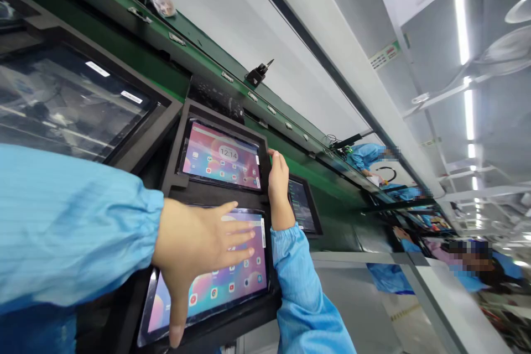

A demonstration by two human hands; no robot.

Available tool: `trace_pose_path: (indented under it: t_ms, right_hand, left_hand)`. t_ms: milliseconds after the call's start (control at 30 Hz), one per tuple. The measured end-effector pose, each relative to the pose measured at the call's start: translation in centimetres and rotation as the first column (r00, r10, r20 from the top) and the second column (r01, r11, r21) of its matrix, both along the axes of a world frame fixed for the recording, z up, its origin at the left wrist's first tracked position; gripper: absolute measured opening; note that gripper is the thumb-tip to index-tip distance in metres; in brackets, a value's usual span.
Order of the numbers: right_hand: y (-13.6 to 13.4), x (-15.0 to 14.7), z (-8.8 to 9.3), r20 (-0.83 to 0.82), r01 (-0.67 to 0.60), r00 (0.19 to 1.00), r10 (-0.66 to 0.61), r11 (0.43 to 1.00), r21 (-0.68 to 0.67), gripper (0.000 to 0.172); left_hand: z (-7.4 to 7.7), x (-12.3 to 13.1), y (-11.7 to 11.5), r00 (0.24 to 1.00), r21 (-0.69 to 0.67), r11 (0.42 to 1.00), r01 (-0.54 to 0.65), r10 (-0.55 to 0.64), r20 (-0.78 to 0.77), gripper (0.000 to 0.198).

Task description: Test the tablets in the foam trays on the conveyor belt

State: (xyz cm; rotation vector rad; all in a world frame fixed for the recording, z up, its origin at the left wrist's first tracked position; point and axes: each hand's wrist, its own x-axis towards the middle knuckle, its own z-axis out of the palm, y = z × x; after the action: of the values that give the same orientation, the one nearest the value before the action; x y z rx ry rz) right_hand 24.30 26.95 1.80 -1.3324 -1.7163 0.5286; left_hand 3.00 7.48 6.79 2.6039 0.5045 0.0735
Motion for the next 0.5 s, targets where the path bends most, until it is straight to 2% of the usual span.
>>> trace_pose_path:
  t_ms: [100, 167, 300, 333, 367, 400, 433, 467, 500]
  right_hand:
    - [-0.1, -0.1, 0.1, -0.020, -0.008, 1.000, 0.007, 1.000, -0.011, 0.054]
    - [-0.2, -0.2, 0.3, -0.025, -0.016, 1.000, 0.015, 1.000, -0.015, 0.053]
    - [-0.2, -0.1, 0.4, -0.025, -0.018, 1.000, 0.017, 1.000, -0.013, 0.053]
    - [-0.2, 0.0, 0.4, -0.023, -0.016, 1.000, 0.015, 1.000, -0.013, 0.053]
    - [-0.1, 0.0, 0.4, -0.022, -0.012, 1.000, 0.012, 1.000, -0.013, 0.053]
    - [-0.1, 0.1, 0.3, -0.020, -0.006, 1.000, 0.006, 1.000, -0.013, 0.053]
    - [0.0, 0.2, 0.2, -0.018, 0.000, 1.000, -0.001, 1.000, -0.014, 0.052]
    - [0.1, 0.3, 0.1, -0.014, 0.006, 1.000, -0.007, 1.000, -0.017, 0.051]
    - [0.2, 0.4, 0.0, -0.008, 0.011, 1.000, -0.011, 1.000, -0.021, 0.049]
  left_hand:
    - [-1.9, 0.5, -1.2, 0.996, 0.112, 0.994, -0.016, 0.007, 0.084, 0.129]
    - [-2.0, 0.5, -1.2, 0.998, 0.140, 0.990, -0.005, -0.005, 0.070, 0.133]
    - [0.7, 0.1, 0.7, 0.998, 0.023, 1.000, 0.015, -0.016, 0.064, 0.120]
    - [1.3, -0.3, 1.9, 0.995, 0.022, 0.999, -0.027, 0.025, 0.091, 0.113]
    - [1.8, -0.9, 3.4, 0.986, 0.044, 0.992, -0.121, 0.115, 0.120, 0.103]
    - [1.9, -1.7, 5.1, 0.961, 0.077, 0.965, -0.249, 0.236, 0.147, 0.092]
    - [1.9, -2.7, 7.0, 0.903, 0.116, 0.902, -0.415, 0.392, 0.179, 0.080]
    - [1.6, -3.9, 8.9, 0.784, 0.144, 0.773, -0.617, 0.590, 0.192, 0.071]
    - [1.2, -5.3, 10.7, 0.681, 0.144, 0.666, -0.732, 0.706, 0.198, 0.067]
